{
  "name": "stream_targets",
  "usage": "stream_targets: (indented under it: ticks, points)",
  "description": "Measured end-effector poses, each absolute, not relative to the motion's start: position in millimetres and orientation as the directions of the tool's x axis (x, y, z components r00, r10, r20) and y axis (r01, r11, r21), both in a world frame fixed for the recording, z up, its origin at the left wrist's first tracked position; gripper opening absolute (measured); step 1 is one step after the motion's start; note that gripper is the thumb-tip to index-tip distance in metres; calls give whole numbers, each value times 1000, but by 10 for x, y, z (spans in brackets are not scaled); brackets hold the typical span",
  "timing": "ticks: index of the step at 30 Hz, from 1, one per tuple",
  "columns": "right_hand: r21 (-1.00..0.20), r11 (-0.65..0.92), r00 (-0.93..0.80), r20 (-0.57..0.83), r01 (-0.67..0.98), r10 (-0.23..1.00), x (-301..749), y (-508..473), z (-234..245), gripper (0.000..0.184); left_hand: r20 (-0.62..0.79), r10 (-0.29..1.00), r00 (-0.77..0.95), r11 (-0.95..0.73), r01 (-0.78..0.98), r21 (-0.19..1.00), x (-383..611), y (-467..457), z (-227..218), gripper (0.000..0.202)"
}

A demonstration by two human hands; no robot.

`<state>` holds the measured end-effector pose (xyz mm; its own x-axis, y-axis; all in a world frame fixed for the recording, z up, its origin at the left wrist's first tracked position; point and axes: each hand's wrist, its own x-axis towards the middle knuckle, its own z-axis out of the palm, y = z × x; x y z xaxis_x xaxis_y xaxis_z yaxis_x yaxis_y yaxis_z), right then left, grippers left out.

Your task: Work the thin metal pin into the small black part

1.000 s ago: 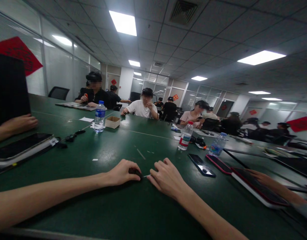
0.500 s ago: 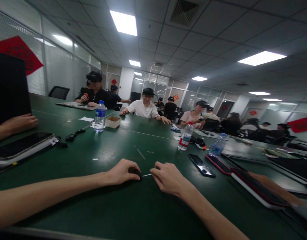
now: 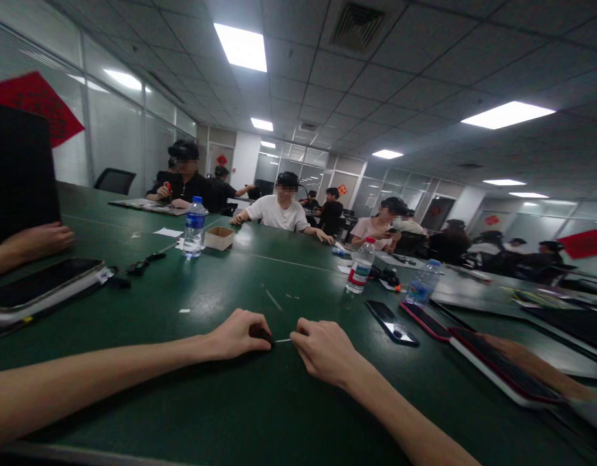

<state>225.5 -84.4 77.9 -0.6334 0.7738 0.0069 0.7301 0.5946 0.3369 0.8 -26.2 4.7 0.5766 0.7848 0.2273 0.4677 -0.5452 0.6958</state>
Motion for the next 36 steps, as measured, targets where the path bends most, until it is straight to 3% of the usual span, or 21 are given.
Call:
stream_targets:
  ticks: [4,11,24,36]
  points:
    - [324,590,-632,33,740,774,2239,-844,737,23,211,781,588,-528,440,726,-9,-257,61,31]
    - [118,612,-622,80,782,779,2282,-777,590,30,200,808,554,-491,446,748,-30,-248,40,28]
    - [-119,575,-548,198,810,813,2271,-738,436,36,219,862,456,-415,389,823,-58,-150,-34,35]
    - [-138,576,-532,258,806,806,2280,-716,438,35,226,878,422,-379,325,866,-46,-137,-47,39]
